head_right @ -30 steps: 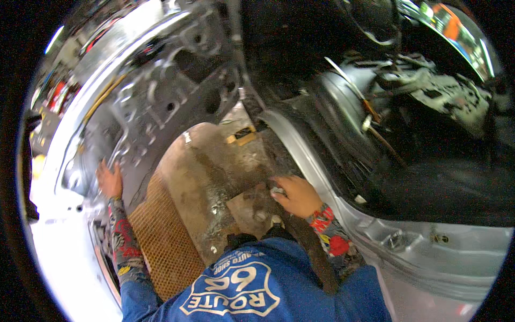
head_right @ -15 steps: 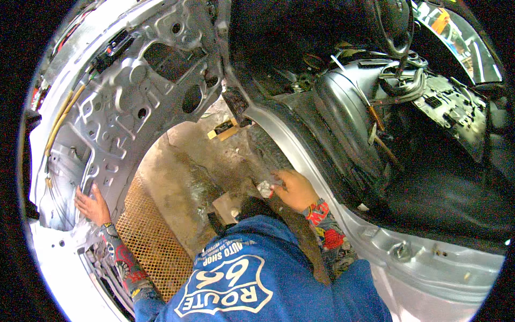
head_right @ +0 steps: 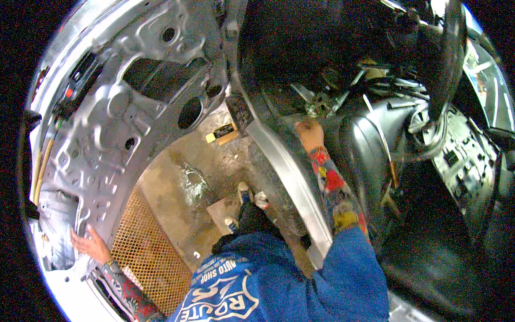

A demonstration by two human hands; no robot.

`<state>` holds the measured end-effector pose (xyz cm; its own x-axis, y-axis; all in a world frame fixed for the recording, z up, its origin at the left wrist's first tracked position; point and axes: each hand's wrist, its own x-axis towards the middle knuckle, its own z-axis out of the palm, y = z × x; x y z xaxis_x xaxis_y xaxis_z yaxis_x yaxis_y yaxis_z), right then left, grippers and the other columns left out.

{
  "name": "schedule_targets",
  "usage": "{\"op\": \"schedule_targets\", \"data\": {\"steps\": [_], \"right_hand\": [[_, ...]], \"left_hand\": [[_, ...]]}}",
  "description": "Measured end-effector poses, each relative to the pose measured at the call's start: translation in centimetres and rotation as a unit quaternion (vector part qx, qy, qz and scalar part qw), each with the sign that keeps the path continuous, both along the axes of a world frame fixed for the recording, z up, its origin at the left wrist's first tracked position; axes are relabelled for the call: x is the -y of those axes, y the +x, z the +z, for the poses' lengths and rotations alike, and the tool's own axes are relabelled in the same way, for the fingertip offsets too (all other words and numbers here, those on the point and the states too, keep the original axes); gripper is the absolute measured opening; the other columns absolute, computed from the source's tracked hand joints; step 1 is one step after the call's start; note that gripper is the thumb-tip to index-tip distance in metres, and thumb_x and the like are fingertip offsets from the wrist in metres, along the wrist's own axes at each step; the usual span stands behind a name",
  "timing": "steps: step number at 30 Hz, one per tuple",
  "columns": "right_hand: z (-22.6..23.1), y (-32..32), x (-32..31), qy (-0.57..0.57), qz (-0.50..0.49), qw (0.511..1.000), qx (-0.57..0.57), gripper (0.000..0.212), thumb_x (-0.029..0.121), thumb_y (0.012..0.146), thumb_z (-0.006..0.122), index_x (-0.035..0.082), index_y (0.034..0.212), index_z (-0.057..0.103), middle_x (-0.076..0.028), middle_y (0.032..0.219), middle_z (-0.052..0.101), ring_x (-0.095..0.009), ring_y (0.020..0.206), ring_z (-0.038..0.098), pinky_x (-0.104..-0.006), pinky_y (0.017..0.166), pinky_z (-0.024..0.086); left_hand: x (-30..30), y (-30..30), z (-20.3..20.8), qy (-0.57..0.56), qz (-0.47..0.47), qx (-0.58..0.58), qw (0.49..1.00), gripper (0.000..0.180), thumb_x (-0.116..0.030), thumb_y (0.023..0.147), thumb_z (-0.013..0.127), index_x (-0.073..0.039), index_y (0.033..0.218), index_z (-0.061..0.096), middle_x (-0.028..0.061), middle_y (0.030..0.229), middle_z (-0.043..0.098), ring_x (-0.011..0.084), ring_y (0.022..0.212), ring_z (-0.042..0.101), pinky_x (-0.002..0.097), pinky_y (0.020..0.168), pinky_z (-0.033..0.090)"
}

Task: The person retrieves a box of fasteners from the car seat, selects several bolts, and then lifts a car door into position. They align the door with the vehicle frame and begin securing it by hand-tightening bolts into the door hinge area.

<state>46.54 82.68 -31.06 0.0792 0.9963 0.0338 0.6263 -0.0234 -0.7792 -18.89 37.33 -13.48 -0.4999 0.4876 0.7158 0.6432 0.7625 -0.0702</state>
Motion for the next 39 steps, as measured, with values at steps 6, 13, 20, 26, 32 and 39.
{"op": "schedule_targets", "data": {"steps": [6, 13, 20, 26, 32, 39], "right_hand": [[-8.8, 5.1, -16.8, -0.029, -0.405, 0.897, 0.176, 0.05, 0.044, 0.08, 0.076, 0.0, 0.102, 0.068, -0.018, 0.104, 0.068, -0.038, 0.096, 0.066, -0.0467, 0.085, 0.054], [-5.0, 6.8, -22.1, -0.086, -0.477, 0.836, 0.259, 0.078, 0.058, 0.073, 0.077, -0.002, 0.119, 0.06, -0.014, 0.127, 0.059, -0.039, 0.107, 0.063, -0.0475, 0.091, 0.053], [-9.2, 16.8, -28.6, -0.367, -0.345, 0.853, 0.139, 0.066, 0.053, 0.08, 0.076, 0.014, 0.131, 0.062, -0.008, 0.133, 0.061, -0.032, 0.107, 0.066, -0.0484, 0.093, 0.05], [-11.1, 19.4, -29.1, -0.373, -0.13, 0.847, 0.355, 0.066, 0.052, 0.079, 0.074, 0.016, 0.134, 0.062, -0.008, 0.138, 0.059, -0.03, 0.116, 0.062, -0.0477, 0.097, 0.048], [-7.6, 17.6, -27.9, -0.307, -0.098, 0.864, 0.386, 0.072, 0.045, 0.071, 0.077, 0.013, 0.133, 0.061, -0.01, 0.137, 0.06, -0.031, 0.118, 0.062, -0.0454, 0.099, 0.047], [-1.5, 13.8, -24.4, -0.192, 0.006, 0.894, 0.405, 0.079, 0.037, 0.061, 0.08, 0.009, 0.132, 0.06, -0.013, 0.135, 0.06, -0.032, 0.119, 0.061, -0.0426, 0.102, 0.046]], "left_hand": [[-0.3, -1.3, -1.1, -0.047, 0.103, -0.039, 0.993, 0.082, -0.061, 0.093, 0.056, -0.007, 0.15, 0.033, 0.0238, 0.151, 0.035, 0.0484, 0.142, 0.025, 0.0598, 0.116, 0.023], [0.5, -3.0, -2.1, -0.051, 0.084, -0.121, 0.988, 0.083, -0.059, 0.091, 0.062, -0.002, 0.147, 0.037, 0.0245, 0.146, 0.042, 0.05, 0.137, 0.033, 0.0604, 0.114, 0.027], [0.3, -3.4, -2.1, -0.05, 0.086, -0.148, 0.984, 0.074, -0.049, 0.092, 0.065, 0.0, 0.142, 0.043, 0.0244, 0.141, 0.048, 0.0455, 0.133, 0.04, 0.0567, 0.114, 0.029], [0.9, -3.5, -1.9, -0.062, 0.109, -0.143, 0.982, 0.075, -0.049, 0.091, 0.065, 0.0, 0.143, 0.042, 0.0236, 0.143, 0.047, 0.0432, 0.132, 0.042, 0.0552, 0.116, 0.026], [0.7, -3.6, -2.2, -0.028, 0.085, -0.137, 0.986, 0.079, -0.053, 0.089, 0.066, 0.001, 0.142, 0.044, 0.0244, 0.143, 0.047, 0.0466, 0.134, 0.039, 0.0562, 0.116, 0.027], [0.2, -3.2, -2.0, -0.037, 0.131, -0.132, 0.982, 0.084, -0.059, 0.086, 0.068, 0.002, 0.14, 0.045, 0.0272, 0.139, 0.049, 0.0475, 0.132, 0.04, 0.0574, 0.112, 0.033]]}}
